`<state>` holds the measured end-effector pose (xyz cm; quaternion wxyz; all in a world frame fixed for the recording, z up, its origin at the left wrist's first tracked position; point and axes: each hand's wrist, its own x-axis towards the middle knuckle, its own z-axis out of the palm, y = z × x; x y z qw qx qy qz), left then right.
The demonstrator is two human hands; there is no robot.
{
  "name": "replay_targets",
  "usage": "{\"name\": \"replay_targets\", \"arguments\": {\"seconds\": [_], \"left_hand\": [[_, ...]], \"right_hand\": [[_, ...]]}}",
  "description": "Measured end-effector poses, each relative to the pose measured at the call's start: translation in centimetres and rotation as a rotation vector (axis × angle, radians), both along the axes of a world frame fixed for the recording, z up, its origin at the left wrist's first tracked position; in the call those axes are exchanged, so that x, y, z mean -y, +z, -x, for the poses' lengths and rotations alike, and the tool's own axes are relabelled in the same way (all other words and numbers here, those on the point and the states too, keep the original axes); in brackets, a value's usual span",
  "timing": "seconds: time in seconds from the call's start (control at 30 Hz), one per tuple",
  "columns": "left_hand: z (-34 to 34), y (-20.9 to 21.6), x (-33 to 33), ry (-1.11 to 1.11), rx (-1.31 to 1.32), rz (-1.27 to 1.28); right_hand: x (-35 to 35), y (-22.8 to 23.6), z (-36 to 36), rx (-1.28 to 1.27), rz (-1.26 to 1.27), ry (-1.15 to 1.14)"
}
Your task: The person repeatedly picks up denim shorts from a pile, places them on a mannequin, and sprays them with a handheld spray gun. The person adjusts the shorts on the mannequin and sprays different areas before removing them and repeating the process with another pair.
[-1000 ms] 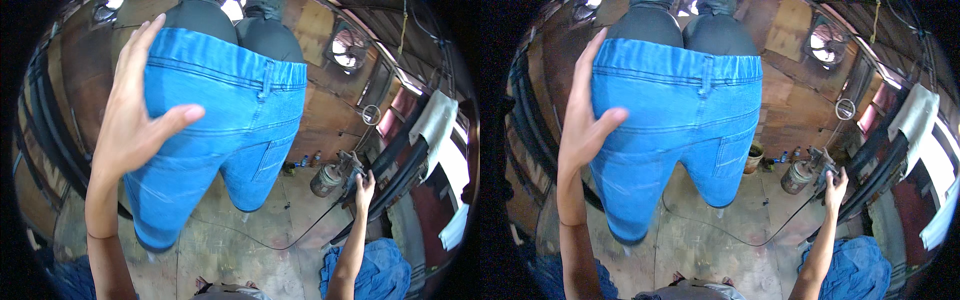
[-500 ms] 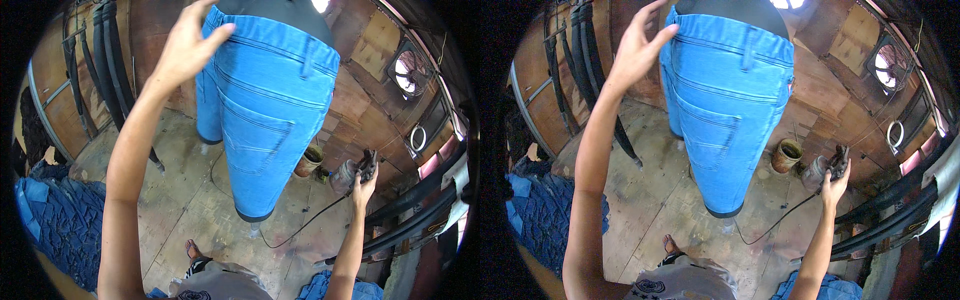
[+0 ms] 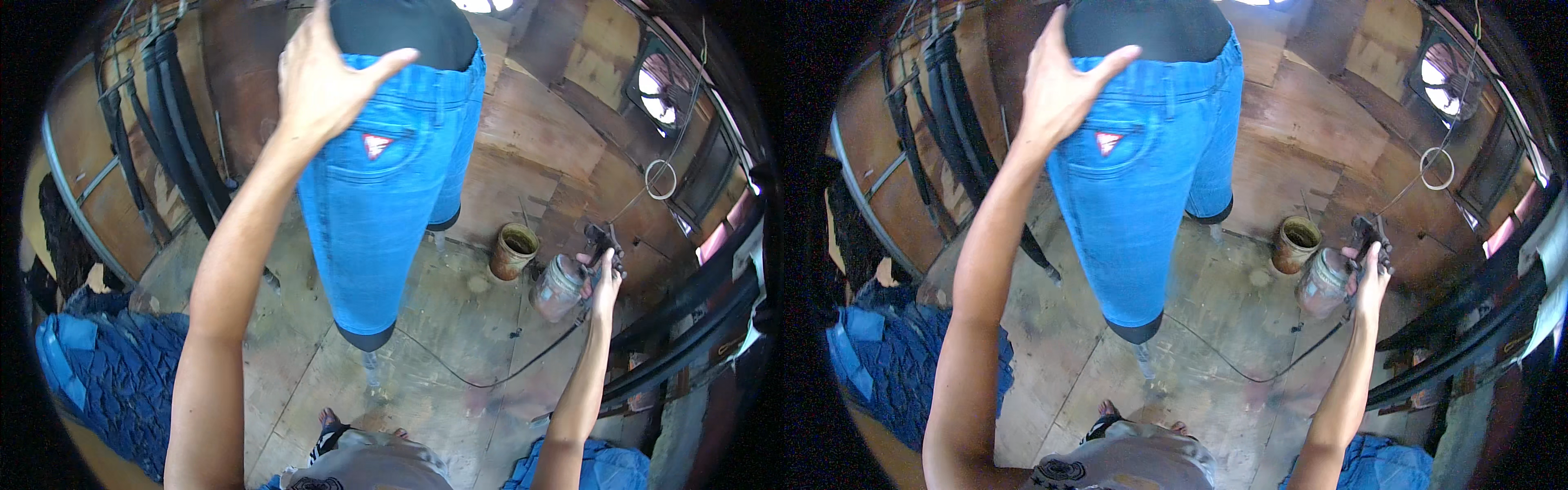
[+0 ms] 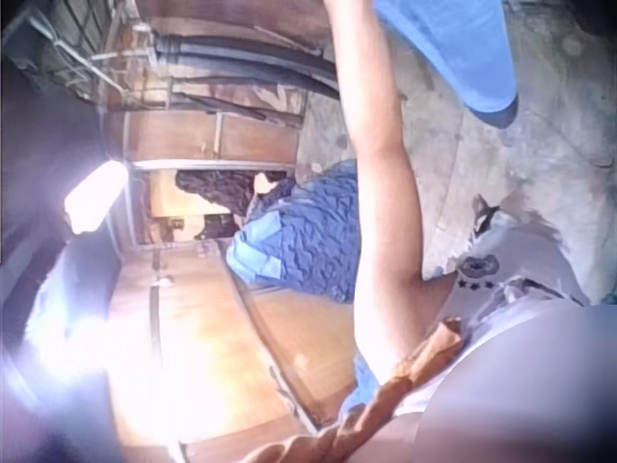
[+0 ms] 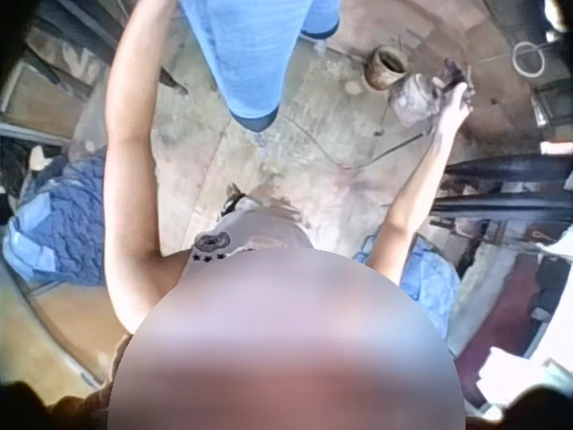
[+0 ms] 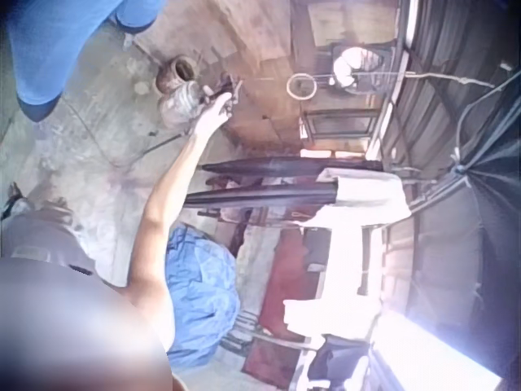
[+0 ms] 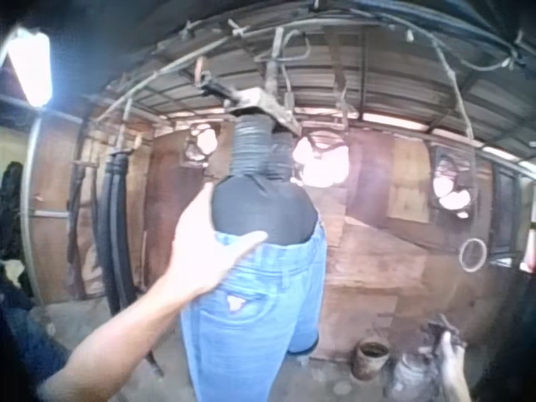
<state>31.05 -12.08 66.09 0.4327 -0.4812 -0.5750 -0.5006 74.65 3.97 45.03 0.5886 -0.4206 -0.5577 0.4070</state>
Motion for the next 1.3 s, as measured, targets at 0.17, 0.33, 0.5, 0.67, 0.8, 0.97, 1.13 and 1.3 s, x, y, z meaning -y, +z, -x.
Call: {"name": "replay_targets", "arguments": {"seconds": [0.17,0.33,0.5,0.67,0.8,0.97,1.13,1.3], "left_hand": [[7.3,0.0,1.0,-0.229,0.096,0.163],[12.6,0.6,0.4,-0.496,0.045,0.195],[15.2,0.7,0.0,-0.591,0.087,0.142],[7.6,-11.9,6.9,-0.811,0.066,-0.132],[-0.3,-29.2,15.9,-1.623,0.358,1.543],[-4.6,-39.4,24.1,-1.721,0.911,1.691],[-5.1,-39.6,25.0,-1.236,0.769,1.464],[-6.8,-40.1,24.1,-1.274,1.059,1.065]], "right_hand": [[13.6,1.5,0.2,0.208,-0.172,-0.107],[23.1,-2.5,4.0,0.158,-0.083,-0.035],[27.8,-9.8,11.1,0.222,0.28,-0.068],[33.7,-14.6,18.9,0.236,0.468,-0.088],[36.0,-15.0,21.9,0.31,0.462,-0.121],[36.8,-13.8,24.5,0.236,0.408,-0.119],[36.3,-12.5,26.6,0.174,0.34,-0.141],[34.6,-11.6,27.2,0.099,0.186,-0.12]]}}
